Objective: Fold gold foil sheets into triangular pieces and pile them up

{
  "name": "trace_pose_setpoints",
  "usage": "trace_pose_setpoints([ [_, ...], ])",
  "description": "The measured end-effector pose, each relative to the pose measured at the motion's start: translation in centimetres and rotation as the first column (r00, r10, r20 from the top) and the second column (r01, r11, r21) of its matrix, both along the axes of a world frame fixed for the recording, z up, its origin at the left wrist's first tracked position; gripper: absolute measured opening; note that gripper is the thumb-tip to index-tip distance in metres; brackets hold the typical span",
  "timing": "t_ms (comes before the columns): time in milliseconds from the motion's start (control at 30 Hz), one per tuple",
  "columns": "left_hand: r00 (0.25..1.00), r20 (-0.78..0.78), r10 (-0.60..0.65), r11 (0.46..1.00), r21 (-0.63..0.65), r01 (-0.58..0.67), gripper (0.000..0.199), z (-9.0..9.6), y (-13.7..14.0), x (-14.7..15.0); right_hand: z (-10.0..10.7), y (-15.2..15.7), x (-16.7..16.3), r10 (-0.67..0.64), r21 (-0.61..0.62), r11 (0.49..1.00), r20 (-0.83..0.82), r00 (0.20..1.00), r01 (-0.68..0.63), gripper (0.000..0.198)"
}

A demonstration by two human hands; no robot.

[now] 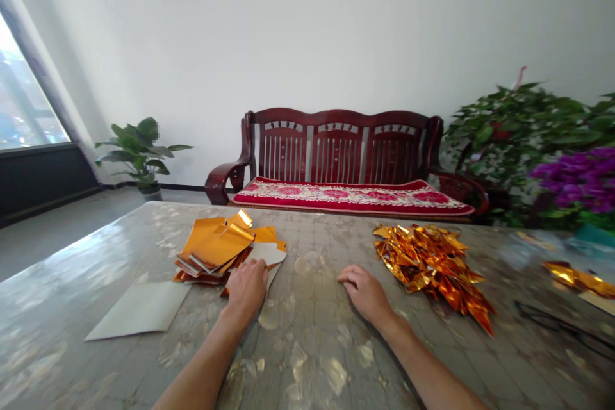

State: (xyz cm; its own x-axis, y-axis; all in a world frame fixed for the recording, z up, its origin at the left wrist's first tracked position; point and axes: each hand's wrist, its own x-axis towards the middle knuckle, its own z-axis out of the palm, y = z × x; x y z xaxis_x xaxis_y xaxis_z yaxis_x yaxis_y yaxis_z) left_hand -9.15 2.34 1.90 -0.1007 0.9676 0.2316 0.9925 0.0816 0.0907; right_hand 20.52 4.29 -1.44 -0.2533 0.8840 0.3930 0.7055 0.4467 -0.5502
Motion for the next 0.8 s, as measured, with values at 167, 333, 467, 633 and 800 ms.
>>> trace_pose_setpoints([
  [167, 0.931, 0.186, -0.315, 0.936, 0.225, 0.271, 0.029, -0.5, -0.6, 1.1, 0.1, -0.4, -0.2, -0.017, 0.037, 0.999, -0.005, 1.000, 0.017, 0.037],
  [333, 0.637, 0.510, -0.578, 0.816, 0.343, 0.466, 0.021, -1.7, -1.1, 3.1, 0.2, -0.7, -0.4, 0.025, 0.178, 0.984, -0.049, 0.998, -0.016, 0.075],
  [467, 0.528, 0.553, -0.645, 0.760, 0.390, 0.520, 0.017, -2.5, -1.0, 3.8, 0.3, -0.9, -0.5, 0.102, 0.215, 0.971, 0.034, 0.994, -0.107, 0.043],
  [633, 0.642, 0.444, -0.625, 0.780, 0.372, 0.502, 0.012, -3.2, -0.4, 3.9, 0.7, -1.4, -0.4, 0.148, 0.291, 0.940, 0.115, 0.982, -0.175, 0.024],
  [800, 0.724, 0.242, -0.646, 0.752, 0.362, 0.551, 0.042, -2.6, -1.5, 4.8, 1.2, -2.2, -0.4, -0.041, 0.406, 0.907, 0.344, 0.938, -0.109, 0.023],
])
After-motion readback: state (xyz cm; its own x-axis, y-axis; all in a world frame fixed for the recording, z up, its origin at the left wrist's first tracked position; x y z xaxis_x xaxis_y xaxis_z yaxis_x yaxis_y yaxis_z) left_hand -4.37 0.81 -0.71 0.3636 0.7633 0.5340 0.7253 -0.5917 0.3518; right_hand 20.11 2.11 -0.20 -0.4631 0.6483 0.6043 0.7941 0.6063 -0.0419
